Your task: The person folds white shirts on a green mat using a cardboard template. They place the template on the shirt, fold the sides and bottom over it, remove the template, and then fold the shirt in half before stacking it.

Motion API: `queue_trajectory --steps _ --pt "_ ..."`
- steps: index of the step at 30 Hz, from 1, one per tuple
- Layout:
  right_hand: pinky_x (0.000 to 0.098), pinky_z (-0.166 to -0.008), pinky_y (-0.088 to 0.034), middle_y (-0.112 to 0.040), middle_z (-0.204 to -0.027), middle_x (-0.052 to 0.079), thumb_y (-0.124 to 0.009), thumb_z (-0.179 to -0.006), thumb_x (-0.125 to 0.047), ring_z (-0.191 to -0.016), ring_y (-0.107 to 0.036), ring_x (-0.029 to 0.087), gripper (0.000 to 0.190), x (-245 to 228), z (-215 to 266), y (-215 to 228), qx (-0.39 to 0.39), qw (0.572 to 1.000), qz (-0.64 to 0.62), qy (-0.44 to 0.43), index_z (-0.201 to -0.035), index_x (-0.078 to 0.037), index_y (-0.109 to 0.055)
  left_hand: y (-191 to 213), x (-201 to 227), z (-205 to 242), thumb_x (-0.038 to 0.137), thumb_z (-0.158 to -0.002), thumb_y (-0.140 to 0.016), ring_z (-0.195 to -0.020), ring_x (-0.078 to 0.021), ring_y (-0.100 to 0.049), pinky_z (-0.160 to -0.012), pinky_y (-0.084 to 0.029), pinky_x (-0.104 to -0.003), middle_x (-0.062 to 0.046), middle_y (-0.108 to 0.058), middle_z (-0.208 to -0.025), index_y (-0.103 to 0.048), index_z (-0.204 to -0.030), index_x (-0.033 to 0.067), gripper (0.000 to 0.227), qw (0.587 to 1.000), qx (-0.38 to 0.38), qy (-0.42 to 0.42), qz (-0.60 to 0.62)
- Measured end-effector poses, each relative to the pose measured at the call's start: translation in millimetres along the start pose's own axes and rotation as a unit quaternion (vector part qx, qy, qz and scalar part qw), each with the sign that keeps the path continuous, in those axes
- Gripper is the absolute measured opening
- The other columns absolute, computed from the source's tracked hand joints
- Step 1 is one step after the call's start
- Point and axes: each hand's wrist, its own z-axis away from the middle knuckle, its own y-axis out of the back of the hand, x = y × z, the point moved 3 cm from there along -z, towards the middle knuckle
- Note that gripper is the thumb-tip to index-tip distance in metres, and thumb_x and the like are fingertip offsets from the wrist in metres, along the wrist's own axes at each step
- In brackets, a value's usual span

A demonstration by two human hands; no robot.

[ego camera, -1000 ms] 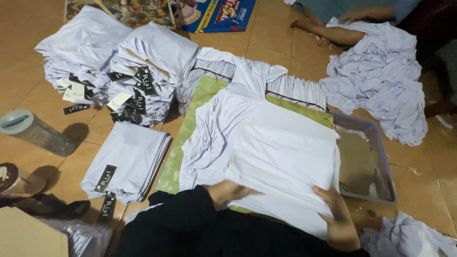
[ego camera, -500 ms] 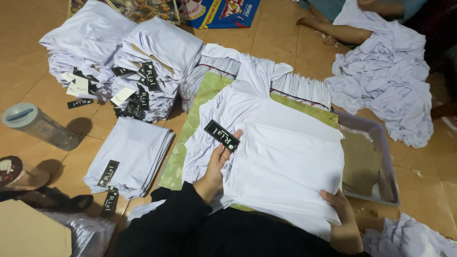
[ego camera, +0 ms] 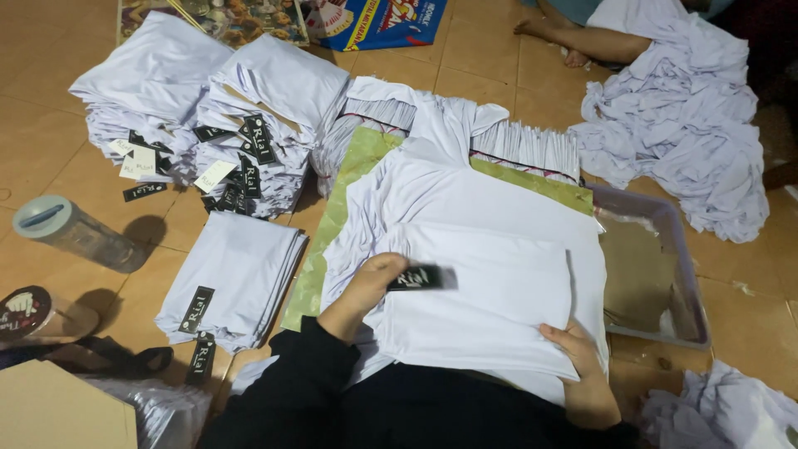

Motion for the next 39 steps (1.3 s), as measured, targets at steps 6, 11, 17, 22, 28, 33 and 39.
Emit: queue_trajectory --steps 6,11,17,22,28,33,39 --pt "0.0403 -0.089 -0.051 -0.071 -0.118 0.021 -0.071 -0.084 -0.006 -0.102 -0.066 0.033 0.053 10.2 -16.6 15.1 -0.039 0.998 0.026 0.028 -0.135 0.002 -0.063 -12.8 41.3 20.1 0.032 -0.079 -0.077 -0.159 -0.0213 -0.009 -0.124 -0.016 -0.037 -0.005 0.0 -0.173 0.003 -0.162 0.0261 0.116 0.996 -0.031 0.043 -0.068" --pt "0.0417 -0.086 -0.054 -0.074 -0.114 0.023 -0.066 -0.089 -0.004 -0.099 -0.07 0.035 0.041 1.4 -19.9 1.5 -0.104 0.993 -0.004 0.052 -0.13 0.004 -0.068 -2.7 19.2 30.0 0.026 -0.082 -0.075 -0.113 -0.0213 -0.067 -0.101 -0.047 -0.031 -0.007 -0.073 -0.115 -0.068 -0.119 0.0064 0.042 0.979 -0.046 0.176 0.088" --pt "0.0428 -0.097 -0.047 -0.068 -0.125 0.021 -0.065 -0.089 -0.007 -0.109 -0.063 0.034 0.051 4.1 -53.8 -33.6 -0.125 0.991 0.044 -0.011 -0.138 0.003 -0.061 19.0 10.4 48.6 0.021 -0.081 -0.075 -0.1 -0.027 -0.072 -0.082 -0.059 -0.037 -0.012 -0.074 -0.115 -0.066 -0.131 0.006 0.053 0.954 0.085 0.234 0.168" --pt "0.0376 -0.094 -0.046 -0.067 -0.126 0.017 -0.068 -0.087 -0.013 -0.109 -0.061 0.029 0.055 -6.2 -44.0 -93.1 -0.116 0.99 0.075 -0.039 -0.141 -0.002 -0.06 48.4 35.5 68.3 0.032 -0.083 -0.074 -0.108 -0.0312 -0.07 -0.095 -0.058 -0.045 -0.017 -0.072 -0.122 -0.063 -0.133 0.0006 0.06 0.956 0.078 0.175 0.223" --pt "0.041 -0.103 -0.048 -0.068 -0.13 0.02 -0.07 -0.082 -0.009 -0.115 -0.064 0.032 0.059 -16.0 -35.9 -150.4 -0.194 0.978 0.063 -0.036 -0.139 0.003 -0.061 88.8 22.1 68.1 0.02 -0.085 -0.073 -0.107 -0.0305 -0.068 -0.096 -0.056 -0.043 -0.017 -0.069 -0.122 -0.056 -0.14 0.0045 0.059 0.952 0.169 0.063 0.246" --pt "0.0404 -0.087 -0.053 -0.054 -0.145 0.031 -0.047 -0.101 -0.023 -0.11 -0.065 0.036 0.063 -21.2 -18.5 -176.0 -0.356 0.931 -0.058 -0.065 -0.158 -0.005 -0.028 152.7 2.0 79.4 0.028 -0.078 -0.079 -0.09 -0.0308 -0.071 -0.078 -0.059 -0.041 -0.018 -0.073 -0.111 -0.061 -0.131 0.0014 0.062 0.929 0.278 0.024 0.244" --pt "0.0294 -0.062 -0.064 -0.059 -0.139 0.034 -0.054 -0.101 -0.034 -0.086 -0.077 0.032 0.076 -0.9 -38.8 -145.0 -0.422 0.904 -0.051 -0.04 -0.162 -0.007 -0.019 247.7 -49.6 119.4 0.039 -0.092 -0.067 -0.099 -0.0308 -0.07 -0.08 -0.059 -0.045 -0.016 -0.07 -0.119 -0.055 -0.131 0.0041 0.054 0.827 0.514 -0.11 0.201"
